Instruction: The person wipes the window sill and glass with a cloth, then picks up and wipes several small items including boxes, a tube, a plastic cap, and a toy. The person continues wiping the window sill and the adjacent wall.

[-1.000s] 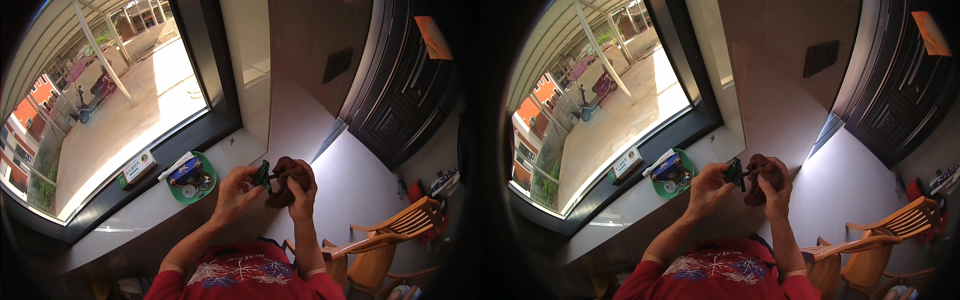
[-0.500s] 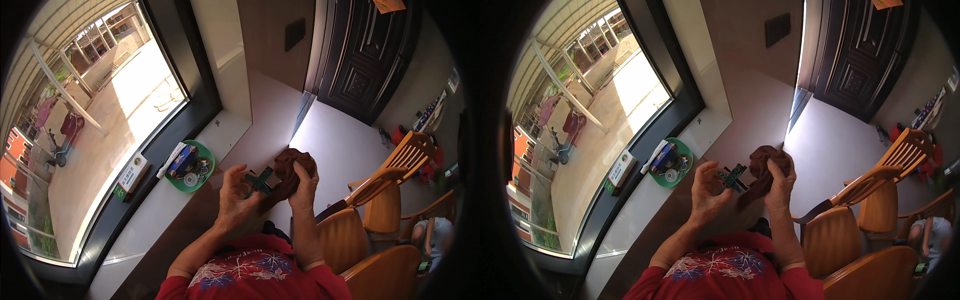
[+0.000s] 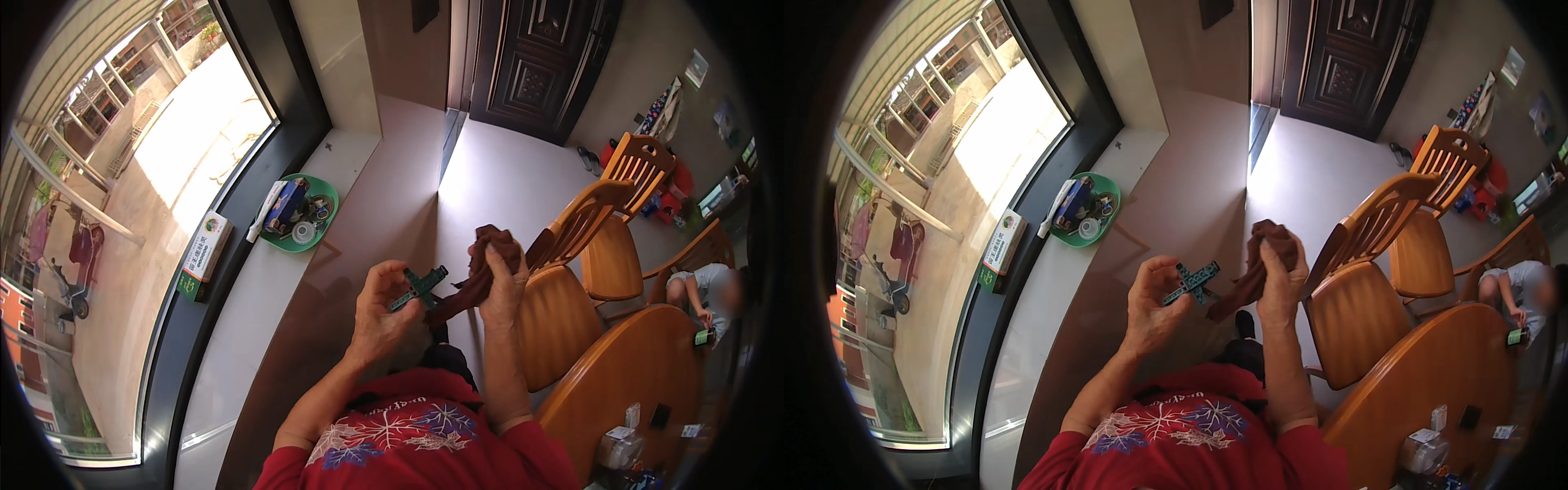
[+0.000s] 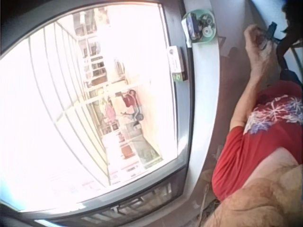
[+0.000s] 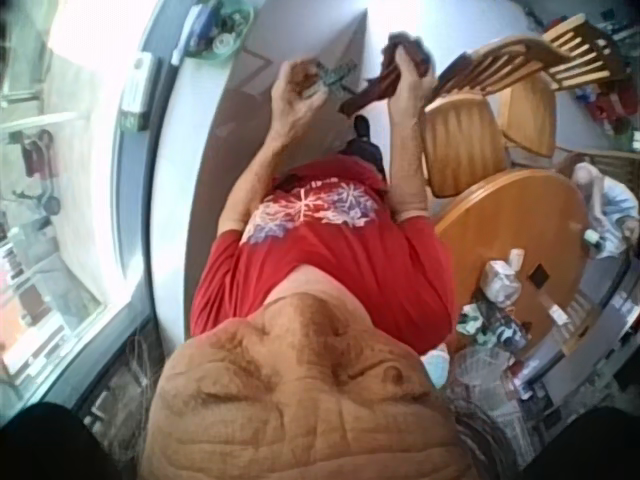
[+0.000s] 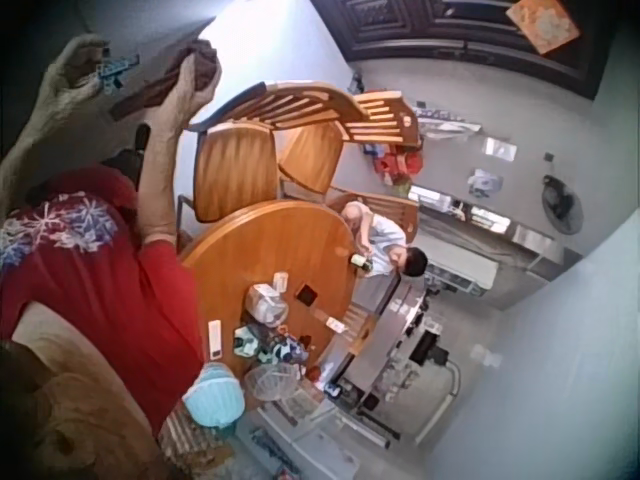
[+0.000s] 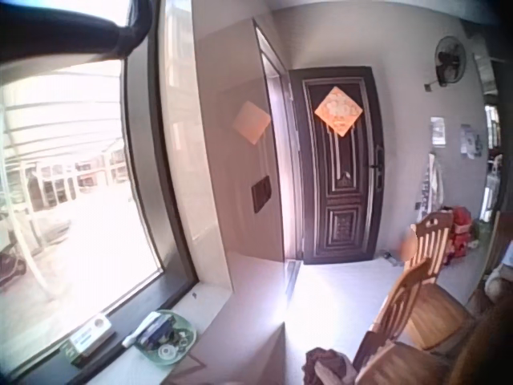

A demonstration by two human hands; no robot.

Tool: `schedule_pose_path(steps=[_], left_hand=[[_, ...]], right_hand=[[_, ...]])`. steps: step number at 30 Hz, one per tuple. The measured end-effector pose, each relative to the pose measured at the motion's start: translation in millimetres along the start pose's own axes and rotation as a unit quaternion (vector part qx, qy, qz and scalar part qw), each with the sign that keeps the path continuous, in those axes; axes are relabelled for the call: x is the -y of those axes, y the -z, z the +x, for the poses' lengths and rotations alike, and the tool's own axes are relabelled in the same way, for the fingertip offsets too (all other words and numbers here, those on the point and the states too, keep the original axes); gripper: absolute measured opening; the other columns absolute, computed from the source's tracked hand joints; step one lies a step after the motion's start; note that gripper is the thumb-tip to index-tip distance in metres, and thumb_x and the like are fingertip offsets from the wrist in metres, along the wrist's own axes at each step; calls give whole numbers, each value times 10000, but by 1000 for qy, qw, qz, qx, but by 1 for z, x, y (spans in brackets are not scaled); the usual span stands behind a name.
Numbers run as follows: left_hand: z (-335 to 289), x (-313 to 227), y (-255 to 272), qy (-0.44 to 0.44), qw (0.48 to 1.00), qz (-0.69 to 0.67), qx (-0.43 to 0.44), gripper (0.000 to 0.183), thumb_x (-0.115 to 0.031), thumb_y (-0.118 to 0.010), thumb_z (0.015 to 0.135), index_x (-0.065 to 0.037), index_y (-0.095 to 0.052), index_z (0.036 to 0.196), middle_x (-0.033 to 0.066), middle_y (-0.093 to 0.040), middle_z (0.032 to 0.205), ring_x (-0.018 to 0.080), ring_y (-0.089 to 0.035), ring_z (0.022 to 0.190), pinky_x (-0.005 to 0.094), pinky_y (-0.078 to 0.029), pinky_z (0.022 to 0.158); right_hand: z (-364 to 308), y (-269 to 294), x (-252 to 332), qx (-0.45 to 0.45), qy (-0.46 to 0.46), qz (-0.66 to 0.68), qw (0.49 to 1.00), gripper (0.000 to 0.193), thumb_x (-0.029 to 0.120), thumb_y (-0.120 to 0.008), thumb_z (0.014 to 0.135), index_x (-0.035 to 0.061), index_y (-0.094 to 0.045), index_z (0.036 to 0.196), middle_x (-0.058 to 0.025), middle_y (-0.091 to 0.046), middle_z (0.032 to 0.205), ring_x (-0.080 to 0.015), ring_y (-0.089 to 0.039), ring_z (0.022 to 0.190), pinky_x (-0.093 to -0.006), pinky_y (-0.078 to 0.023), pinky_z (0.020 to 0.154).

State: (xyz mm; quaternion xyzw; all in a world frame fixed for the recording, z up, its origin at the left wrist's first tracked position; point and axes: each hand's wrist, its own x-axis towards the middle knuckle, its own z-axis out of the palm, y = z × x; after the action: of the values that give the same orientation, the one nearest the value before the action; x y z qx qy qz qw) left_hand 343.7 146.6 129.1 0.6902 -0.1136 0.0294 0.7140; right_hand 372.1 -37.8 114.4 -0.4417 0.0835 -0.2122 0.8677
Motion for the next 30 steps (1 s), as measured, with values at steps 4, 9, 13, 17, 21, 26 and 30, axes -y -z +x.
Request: schedule_pose_path(steps=[4, 9, 13, 17, 21, 26, 30], left_hand=[[-7, 11, 2, 148, 935, -323, 1, 358, -39, -677, 850, -40, -576, 1192, 58, -644, 1039, 131, -582, 831, 275, -485, 734], [-16, 18, -27, 213, 901, -377, 39, 344, -50, -642, 878, -48, -568, 1214, 46, -639, 1040, 119, -564, 826, 273, -476, 769], [-17, 13, -50, 246, 869, -430, 6, 311, -28, -620, 893, -58, -568, 1199, 57, -638, 1053, 143, -606, 890, 256, -489, 750], [-4, 23, -54, 282, 840, -463, 23, 319, -65, -620, 901, -92, -556, 1212, 31, -636, 1018, 130, -605, 870, 256, -505, 732], [8, 18, -70, 284, 854, -436, 19, 356, -53, -622, 895, -94, -530, 1236, 32, -638, 1026, 126, -605, 864, 251, -507, 708], [8, 25, -99, 287, 837, -461, 69, 306, -88, -613, 909, -109, -540, 1205, 47, -638, 1085, 148, -603, 969, 292, -520, 758], [23, 25, -93, 295, 831, -472, 20, 325, -112, -610, 913, -98, -536, 1229, 51, -627, 1118, 185, -608, 1009, 309, -522, 754]], right_hand=[[-10, 46, 18, -29, -53, 69, 996, 228, 116, -601, 905, 137, -546, 1125, -45, -620, 988, -174, -640, 772, -250, -536, 555], [-62, 35, 3, 12, -110, 111, 988, 234, 60, -575, 890, 101, -551, 1119, -72, -623, 1035, -180, -631, 821, -309, -543, 655], [-82, 31, -1, 81, -65, -1, 995, 349, 2, -580, 887, 2, -506, 1228, -65, -588, 1056, -138, -590, 924, -256, -493, 813], [-86, 41, 13, 115, 263, -472, 834, 471, -116, -646, 748, -16, -551, 1198, -87, -554, 1032, -153, -606, 884, -258, -508, 753], [-84, 61, 23, 71, 162, -383, 906, 426, -84, -668, 768, -5, -557, 1172, -94, -552, 1011, -186, -619, 925, -299, -521, 775], [-59, 49, 41, 39, 272, -440, 855, 497, -46, -697, 710, 3, -575, 1189, -147, -550, 1006, -280, -601, 884, -365, -507, 750], [-57, 45, 45, 144, 376, -543, 737, 517, -26, -754, 665, 12, -602, 1157, -130, -556, 961, -280, -578, 822, -377, -488, 707]])
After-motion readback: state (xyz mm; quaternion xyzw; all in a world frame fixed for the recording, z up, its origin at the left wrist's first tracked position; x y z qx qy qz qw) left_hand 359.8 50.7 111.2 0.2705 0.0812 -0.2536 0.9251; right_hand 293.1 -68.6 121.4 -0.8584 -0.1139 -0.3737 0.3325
